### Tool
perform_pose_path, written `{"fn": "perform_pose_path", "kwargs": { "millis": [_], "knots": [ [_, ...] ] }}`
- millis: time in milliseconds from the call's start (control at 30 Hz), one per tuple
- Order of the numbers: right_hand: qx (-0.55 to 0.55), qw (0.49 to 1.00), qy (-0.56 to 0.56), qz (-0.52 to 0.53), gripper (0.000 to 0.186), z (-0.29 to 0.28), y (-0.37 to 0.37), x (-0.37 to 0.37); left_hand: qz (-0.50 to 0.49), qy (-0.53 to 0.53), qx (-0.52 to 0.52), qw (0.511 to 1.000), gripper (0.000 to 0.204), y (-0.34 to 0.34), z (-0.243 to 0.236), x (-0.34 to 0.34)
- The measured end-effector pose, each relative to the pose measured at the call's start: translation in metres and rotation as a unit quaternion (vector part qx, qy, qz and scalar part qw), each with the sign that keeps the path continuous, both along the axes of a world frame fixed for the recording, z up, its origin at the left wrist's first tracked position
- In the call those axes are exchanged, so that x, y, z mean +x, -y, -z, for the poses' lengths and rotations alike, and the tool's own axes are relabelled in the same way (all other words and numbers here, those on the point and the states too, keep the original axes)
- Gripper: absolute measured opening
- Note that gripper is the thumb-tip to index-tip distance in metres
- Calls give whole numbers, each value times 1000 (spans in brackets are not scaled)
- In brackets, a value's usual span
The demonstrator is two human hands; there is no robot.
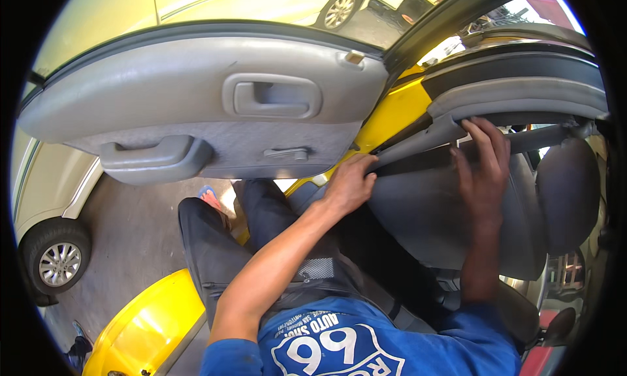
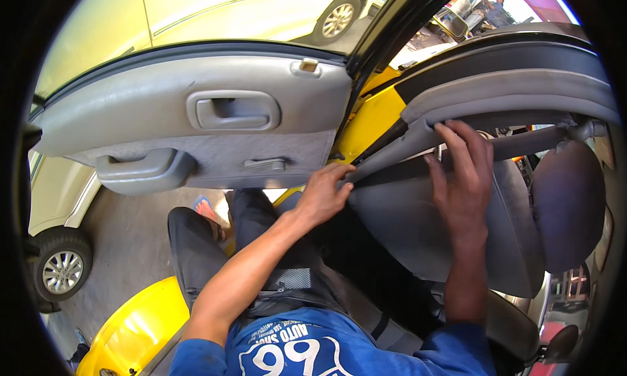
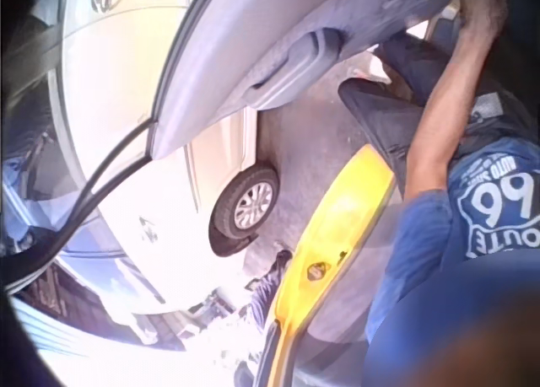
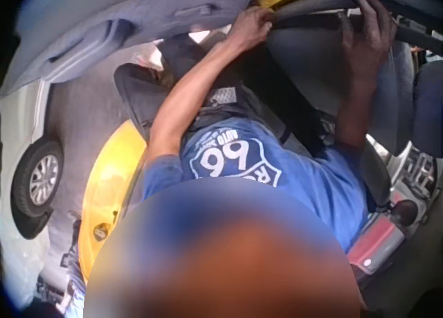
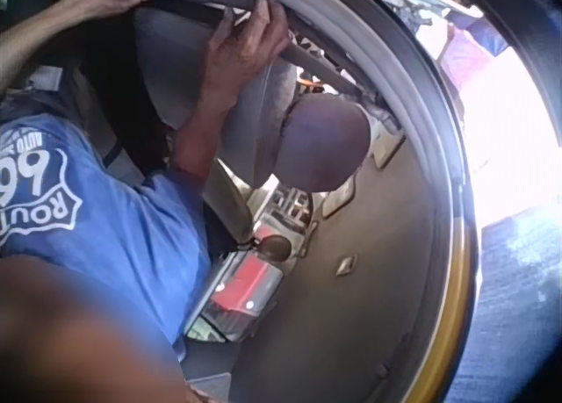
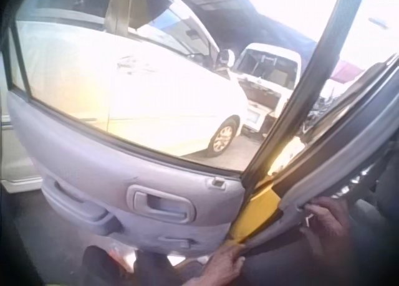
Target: The person works inside a yellow car with the door open, manipulating wires near the door frame. They use electrical tape to secure the wires and then reattach the door panel.
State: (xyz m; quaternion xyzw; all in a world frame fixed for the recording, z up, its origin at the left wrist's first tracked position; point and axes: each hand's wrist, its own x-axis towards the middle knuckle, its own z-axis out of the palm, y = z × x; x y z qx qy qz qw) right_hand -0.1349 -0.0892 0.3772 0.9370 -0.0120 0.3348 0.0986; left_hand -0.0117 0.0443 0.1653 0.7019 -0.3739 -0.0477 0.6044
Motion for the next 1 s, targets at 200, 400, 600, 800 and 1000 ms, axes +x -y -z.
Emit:
{"fn": "perform_pose_path", "kwargs": {
  "millis": [200, 400, 600, 800, 1000],
  "knots": [
    [52, 993, -85, 67, 48, -10, 15, 17, -27, -24, -57, 998, 38, 56, -35, -7],
    [24, 999, -45, -5, 36, -1, 26, 32, -52, 41, -140, 988, 50, 60, -58, -3],
    [-37, 994, -91, -38, 29, -13, 24, 40, -98, 60, -142, 983, 53, 67, -64, -7],
    [-38, 992, -94, -70, 26, -17, 21, 47, -97, -34, -118, 988, 80, 73, -65, -9],
    [-44, 990, -121, -60, 29, -20, 21, 47, -98, 13, -45, 994, 91, 93, -72, -2]
  ]
}}
